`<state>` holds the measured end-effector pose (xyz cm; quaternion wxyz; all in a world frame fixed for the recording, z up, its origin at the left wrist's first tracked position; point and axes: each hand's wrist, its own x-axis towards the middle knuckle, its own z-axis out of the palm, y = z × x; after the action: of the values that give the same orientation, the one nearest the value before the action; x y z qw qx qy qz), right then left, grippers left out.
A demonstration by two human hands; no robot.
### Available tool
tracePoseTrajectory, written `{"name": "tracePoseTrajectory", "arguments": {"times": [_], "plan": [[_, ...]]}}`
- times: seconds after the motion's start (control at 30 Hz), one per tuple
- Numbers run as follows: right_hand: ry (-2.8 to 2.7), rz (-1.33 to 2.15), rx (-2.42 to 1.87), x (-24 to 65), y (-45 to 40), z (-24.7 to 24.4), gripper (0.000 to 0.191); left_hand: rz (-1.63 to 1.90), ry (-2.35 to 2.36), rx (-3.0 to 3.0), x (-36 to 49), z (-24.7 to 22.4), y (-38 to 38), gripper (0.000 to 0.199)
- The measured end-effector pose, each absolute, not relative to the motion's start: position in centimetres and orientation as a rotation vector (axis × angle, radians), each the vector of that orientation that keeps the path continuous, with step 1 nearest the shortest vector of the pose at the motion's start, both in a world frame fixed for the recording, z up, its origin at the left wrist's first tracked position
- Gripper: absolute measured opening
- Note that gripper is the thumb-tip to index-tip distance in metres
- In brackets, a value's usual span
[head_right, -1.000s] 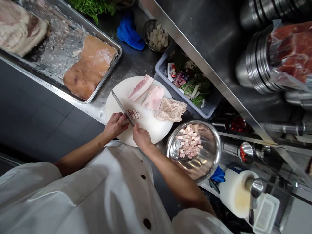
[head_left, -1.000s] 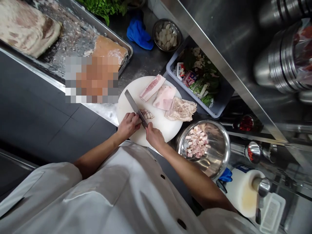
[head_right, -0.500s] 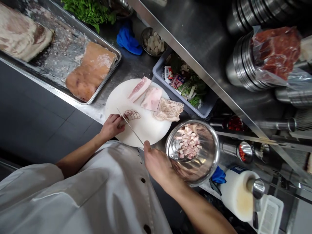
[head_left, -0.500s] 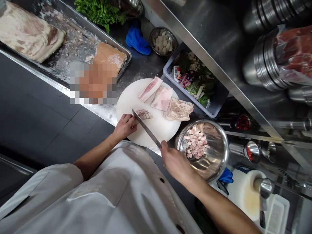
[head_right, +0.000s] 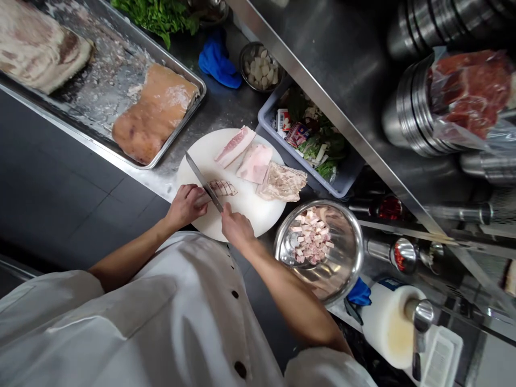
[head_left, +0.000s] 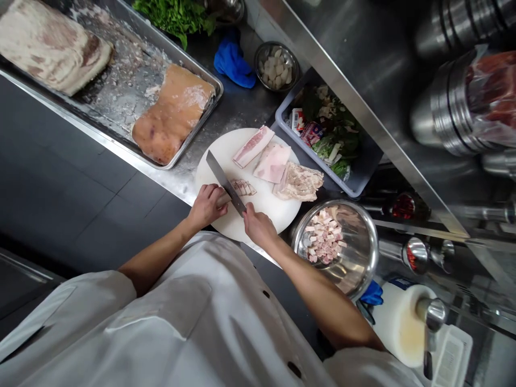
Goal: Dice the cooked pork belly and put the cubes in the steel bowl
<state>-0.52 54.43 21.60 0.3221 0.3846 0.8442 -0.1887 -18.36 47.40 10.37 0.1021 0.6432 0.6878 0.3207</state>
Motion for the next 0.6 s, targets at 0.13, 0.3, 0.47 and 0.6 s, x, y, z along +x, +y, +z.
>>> {"name": "tracePoseTrajectory", "arguments": {"times": [0.13,0.3,0.47,0.6], "plan": [[2.261,-0.371,0.964,2.2,53.2,26.5,0.028,0.929,2.072,1.938,-18.7,9.9,46.8,0.019],[2.172,-0.351,0.864,4.8,52.2,30.1,0.021,0.944,2.018,2.003,-18.7,10.0,46.6,0.012],[2.113,-0.464,0.839,2.8,53.4,28.3,0.025,0.97,2.022,1.946,-18.3,10.0,46.9,0.013],[2.151,-0.486,0.891,-0.2,53.4,22.8,0.031,0.968,2.027,1.899,-18.4,9.5,47.1,0.011]]}}
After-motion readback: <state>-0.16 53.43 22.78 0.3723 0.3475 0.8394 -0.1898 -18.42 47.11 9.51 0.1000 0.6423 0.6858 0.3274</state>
